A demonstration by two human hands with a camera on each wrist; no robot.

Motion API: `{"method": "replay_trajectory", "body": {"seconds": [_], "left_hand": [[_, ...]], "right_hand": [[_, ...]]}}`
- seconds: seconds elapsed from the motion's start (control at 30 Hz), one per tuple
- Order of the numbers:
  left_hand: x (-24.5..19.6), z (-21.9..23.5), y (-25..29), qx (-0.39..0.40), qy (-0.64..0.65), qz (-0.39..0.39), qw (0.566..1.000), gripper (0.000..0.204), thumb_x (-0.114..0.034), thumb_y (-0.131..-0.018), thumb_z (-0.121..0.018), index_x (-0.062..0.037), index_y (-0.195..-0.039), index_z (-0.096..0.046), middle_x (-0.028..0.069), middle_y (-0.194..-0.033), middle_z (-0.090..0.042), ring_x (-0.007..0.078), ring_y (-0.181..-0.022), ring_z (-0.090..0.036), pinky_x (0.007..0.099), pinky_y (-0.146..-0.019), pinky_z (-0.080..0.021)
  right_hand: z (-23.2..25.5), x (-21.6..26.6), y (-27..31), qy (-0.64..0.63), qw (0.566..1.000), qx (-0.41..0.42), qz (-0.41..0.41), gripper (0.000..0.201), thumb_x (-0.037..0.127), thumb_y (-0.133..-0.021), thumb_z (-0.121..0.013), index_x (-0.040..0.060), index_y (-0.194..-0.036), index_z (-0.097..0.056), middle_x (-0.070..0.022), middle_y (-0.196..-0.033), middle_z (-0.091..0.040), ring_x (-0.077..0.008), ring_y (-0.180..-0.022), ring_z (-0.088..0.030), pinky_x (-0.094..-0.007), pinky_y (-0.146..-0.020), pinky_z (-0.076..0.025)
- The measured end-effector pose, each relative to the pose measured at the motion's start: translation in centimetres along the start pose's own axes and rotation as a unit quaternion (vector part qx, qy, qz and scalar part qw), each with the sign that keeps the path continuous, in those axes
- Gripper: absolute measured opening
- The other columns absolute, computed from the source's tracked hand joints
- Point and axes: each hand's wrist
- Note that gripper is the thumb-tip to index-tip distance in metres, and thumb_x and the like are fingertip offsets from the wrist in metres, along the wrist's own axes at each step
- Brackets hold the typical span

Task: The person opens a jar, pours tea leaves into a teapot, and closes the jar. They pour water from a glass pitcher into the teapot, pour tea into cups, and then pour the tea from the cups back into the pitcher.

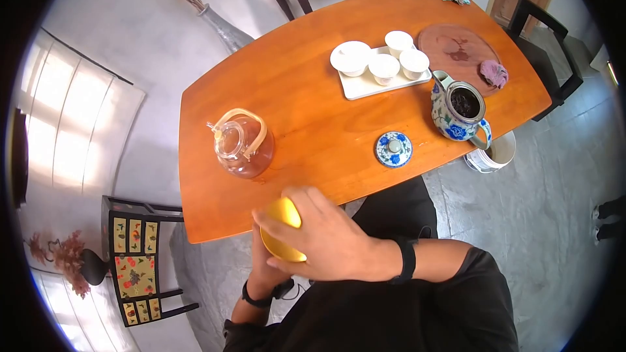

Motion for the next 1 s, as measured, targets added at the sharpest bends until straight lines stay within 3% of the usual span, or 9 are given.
{"method": "replay_trajectory", "body": {"seconds": [0.2,0.4,0.47,0.5,0.6,0.7,0.8,0.83,1.0], "left_hand": [[0.3,0.8,3.4,0.072,0.069,0.066,0.993,0.093,-0.026,-0.062,-0.096,-0.002,-0.138,-0.048,0.0172,-0.129,-0.062,0.0303,-0.12,-0.063,0.0402,-0.098,-0.051],[0.2,2.4,4.0,0.176,0.059,0.075,0.98,0.076,-0.023,-0.06,-0.094,-0.0041,-0.125,-0.061,0.009,-0.118,-0.068,0.0215,-0.112,-0.065,0.0376,-0.096,-0.051],[0.0,2.9,3.7,0.277,0.211,0.115,0.93,0.078,-0.023,-0.058,-0.094,-0.0054,-0.127,-0.062,0.0089,-0.119,-0.069,0.0214,-0.112,-0.065,0.037,-0.097,-0.051],[0.4,3.4,3.2,0.355,0.223,0.064,0.906,0.093,-0.022,-0.061,-0.092,-0.0023,-0.14,-0.047,0.0136,-0.126,-0.062,0.0266,-0.117,-0.062,0.0358,-0.101,-0.047],[2.4,2.9,3.9,0.395,0.279,0.109,0.869,0.096,-0.022,-0.061,-0.092,-0.0016,-0.143,-0.046,0.0133,-0.129,-0.061,0.0275,-0.119,-0.061,0.0364,-0.103,-0.045],[4.0,2.9,3.8,0.361,0.204,0.029,0.909,0.096,-0.024,-0.063,-0.091,-0.0014,-0.144,-0.045,0.0148,-0.138,-0.055,0.0281,-0.128,-0.055,0.0361,-0.107,-0.042],[3.1,3.9,3.1,0.332,0.167,0.014,0.928,0.096,-0.023,-0.062,-0.092,-0.001,-0.143,-0.046,0.0148,-0.138,-0.055,0.0281,-0.127,-0.055,0.0359,-0.107,-0.043],[3.2,3.9,3.2,0.305,0.164,0.011,0.938,0.095,-0.026,-0.06,-0.094,-0.002,-0.14,-0.05,0.0136,-0.135,-0.059,0.0275,-0.123,-0.059,0.0374,-0.105,-0.045],[3.4,4.3,3.0,0.302,0.126,-0.009,0.945,0.096,-0.024,-0.063,-0.094,-0.0018,-0.143,-0.045,0.0138,-0.135,-0.057,0.0282,-0.124,-0.057,0.0366,-0.105,-0.044]], "right_hand": [[-1.2,-1.0,2.6,-0.115,0.99,0.077,0.026,0.069,0.035,-0.076,-0.083,0.0204,-0.139,-0.06,-0.0226,-0.125,-0.05,-0.0411,-0.112,-0.054,-0.0473,-0.093,-0.049],[-1.1,-1.7,2.0,-0.169,0.963,0.121,0.17,0.065,0.038,-0.074,-0.084,0.0223,-0.134,-0.065,-0.0217,-0.129,-0.05,-0.0393,-0.111,-0.054,-0.0462,-0.091,-0.048],[-0.9,-1.3,1.5,-0.201,0.942,0.16,0.218,0.059,0.042,-0.073,-0.084,0.0234,-0.127,-0.07,-0.0201,-0.127,-0.051,-0.0384,-0.111,-0.055,-0.0463,-0.091,-0.048],[-1.2,-1.4,1.6,-0.222,0.929,0.165,0.244,0.056,0.047,-0.073,-0.084,0.0235,-0.122,-0.072,-0.0204,-0.127,-0.052,-0.0388,-0.111,-0.055,-0.0474,-0.09,-0.048],[1.5,-0.8,0.3,-0.304,0.914,0.153,0.221,0.056,0.053,-0.074,-0.082,0.0233,-0.12,-0.072,-0.021,-0.13,-0.052,-0.0398,-0.111,-0.056,-0.0475,-0.09,-0.048],[0.5,-1.8,1.2,-0.508,0.859,0.071,0.015,0.076,0.056,-0.091,-0.064,0.0056,-0.146,-0.049,-0.0238,-0.141,-0.049,-0.035,-0.123,-0.055,-0.0466,-0.1,-0.047],[-0.7,-4.4,0.3,-0.72,0.645,0.044,-0.254,0.079,0.056,-0.102,-0.047,0.0023,-0.157,-0.027,-0.0245,-0.138,-0.056,-0.0347,-0.123,-0.061,-0.0481,-0.104,-0.05],[-1.0,-5.3,-0.2,-0.768,0.565,0.027,-0.3,0.069,0.051,-0.105,-0.043,0.0029,-0.153,-0.034,-0.0233,-0.129,-0.062,-0.0346,-0.113,-0.068,-0.0488,-0.099,-0.055],[-3.0,-9.7,-0.1,-0.597,0.692,0.015,-0.406,0.053,0.031,-0.103,-0.057,0.0017,-0.145,-0.043,-0.0192,-0.121,-0.066,-0.0296,-0.097,-0.073,-0.0396,-0.076,-0.065]]}}
Point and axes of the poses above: each hand's wrist, its own y-axis away from the middle knuckle, its own z-axis out of the back of the hand, x = y × z
